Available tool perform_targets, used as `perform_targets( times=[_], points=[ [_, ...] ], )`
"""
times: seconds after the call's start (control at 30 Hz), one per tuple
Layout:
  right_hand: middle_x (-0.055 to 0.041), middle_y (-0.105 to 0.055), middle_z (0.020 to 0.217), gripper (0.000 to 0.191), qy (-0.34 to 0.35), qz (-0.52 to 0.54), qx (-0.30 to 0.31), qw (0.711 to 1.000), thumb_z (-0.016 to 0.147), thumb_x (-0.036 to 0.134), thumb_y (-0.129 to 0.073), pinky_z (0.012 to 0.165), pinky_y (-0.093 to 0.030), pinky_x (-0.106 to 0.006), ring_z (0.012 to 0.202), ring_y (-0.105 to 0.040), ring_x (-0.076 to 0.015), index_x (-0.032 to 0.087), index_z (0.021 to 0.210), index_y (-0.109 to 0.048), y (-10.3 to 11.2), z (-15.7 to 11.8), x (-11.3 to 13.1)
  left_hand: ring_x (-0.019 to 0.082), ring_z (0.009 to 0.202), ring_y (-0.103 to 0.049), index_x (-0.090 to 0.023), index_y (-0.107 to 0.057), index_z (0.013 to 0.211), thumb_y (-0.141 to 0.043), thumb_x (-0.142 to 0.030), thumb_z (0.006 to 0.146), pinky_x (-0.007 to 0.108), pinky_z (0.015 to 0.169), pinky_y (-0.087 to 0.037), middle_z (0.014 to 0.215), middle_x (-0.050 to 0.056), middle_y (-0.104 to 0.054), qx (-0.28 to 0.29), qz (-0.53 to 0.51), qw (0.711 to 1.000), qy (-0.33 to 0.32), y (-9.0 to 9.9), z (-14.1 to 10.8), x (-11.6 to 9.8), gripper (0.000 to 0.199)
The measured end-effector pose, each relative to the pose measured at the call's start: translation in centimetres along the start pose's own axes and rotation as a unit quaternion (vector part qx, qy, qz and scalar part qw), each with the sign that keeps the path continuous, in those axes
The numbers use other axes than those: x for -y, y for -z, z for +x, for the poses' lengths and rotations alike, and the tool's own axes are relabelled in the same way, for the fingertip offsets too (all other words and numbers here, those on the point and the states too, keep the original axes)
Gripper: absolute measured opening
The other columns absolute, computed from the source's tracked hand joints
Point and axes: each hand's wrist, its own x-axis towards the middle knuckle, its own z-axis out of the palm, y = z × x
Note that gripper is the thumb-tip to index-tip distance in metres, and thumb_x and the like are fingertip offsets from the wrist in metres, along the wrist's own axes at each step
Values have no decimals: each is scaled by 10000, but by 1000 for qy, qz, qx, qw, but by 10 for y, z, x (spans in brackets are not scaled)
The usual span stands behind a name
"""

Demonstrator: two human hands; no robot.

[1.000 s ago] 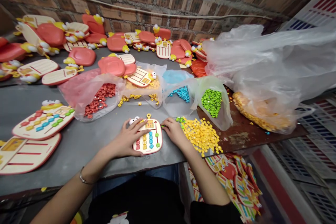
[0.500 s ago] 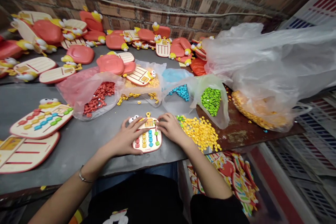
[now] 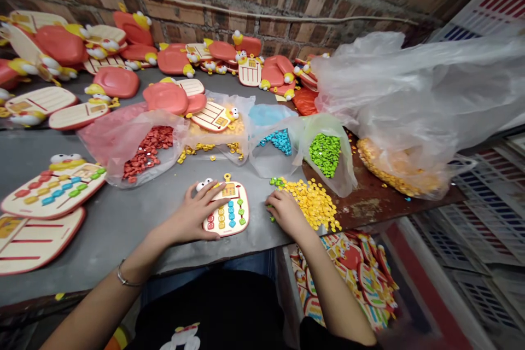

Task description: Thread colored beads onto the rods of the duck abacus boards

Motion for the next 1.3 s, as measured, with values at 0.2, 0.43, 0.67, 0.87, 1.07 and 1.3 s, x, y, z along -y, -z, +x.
perform_targets(
  times=[0.2,0.43,0.67,0.87,1.07,1.3],
  points=[
    [-81,-637,903,111,7,22,-54,998,886,136,-561,811,-469,-385,895,-571,-244,198,901,-652,-3,15,4,386,1444,-147,-290,-419,1438,-704,-646,701,603,1123,4,1585,113,-234,1,-3,1000,1,0,0,0,866],
    [-56,-627,904,119,52,207,-144,966,925,180,-543,803,-486,-336,874,-603,-200,211,867,-643,-8,64,39,382,1446,-150,-308,-389,1456,-724,-624,694,607,1121,3,1595,106,-207,5,-8,1000,-2,0,0,1,891],
    [-42,-630,840,113,89,165,-124,975,862,162,-659,825,-447,-357,889,-551,-216,202,760,-629,-26,90,38,375,1448,-145,-305,-381,1460,-711,-643,693,597,1125,17,1602,100,-185,-3,0,1000,-4,-4,0,3,901],
    [-51,-674,899,101,107,153,-70,980,871,170,-653,858,-443,-375,931,-570,-223,205,776,-649,-12,74,37,371,1452,-135,-301,-371,1469,-701,-637,709,591,1128,31,1603,94,-182,-9,1,1000,-10,-4,-1,3,894],
    [-60,-680,915,128,56,203,-50,976,930,253,-570,837,-477,-362,887,-623,-215,198,867,-666,21,45,15,369,1453,-136,-292,-400,1451,-719,-636,693,604,1124,20,1591,116,-214,11,-6,1000,-4,1,0,0,892],
    [-94,-670,893,128,29,42,-41,998,883,133,-571,791,-482,-372,864,-611,-237,177,876,-691,2,27,-13,370,1452,-138,-287,-414,1440,-709,-640,701,604,1122,1,1588,116,-224,14,-1,1000,4,4,0,-2,870]
  ],
)
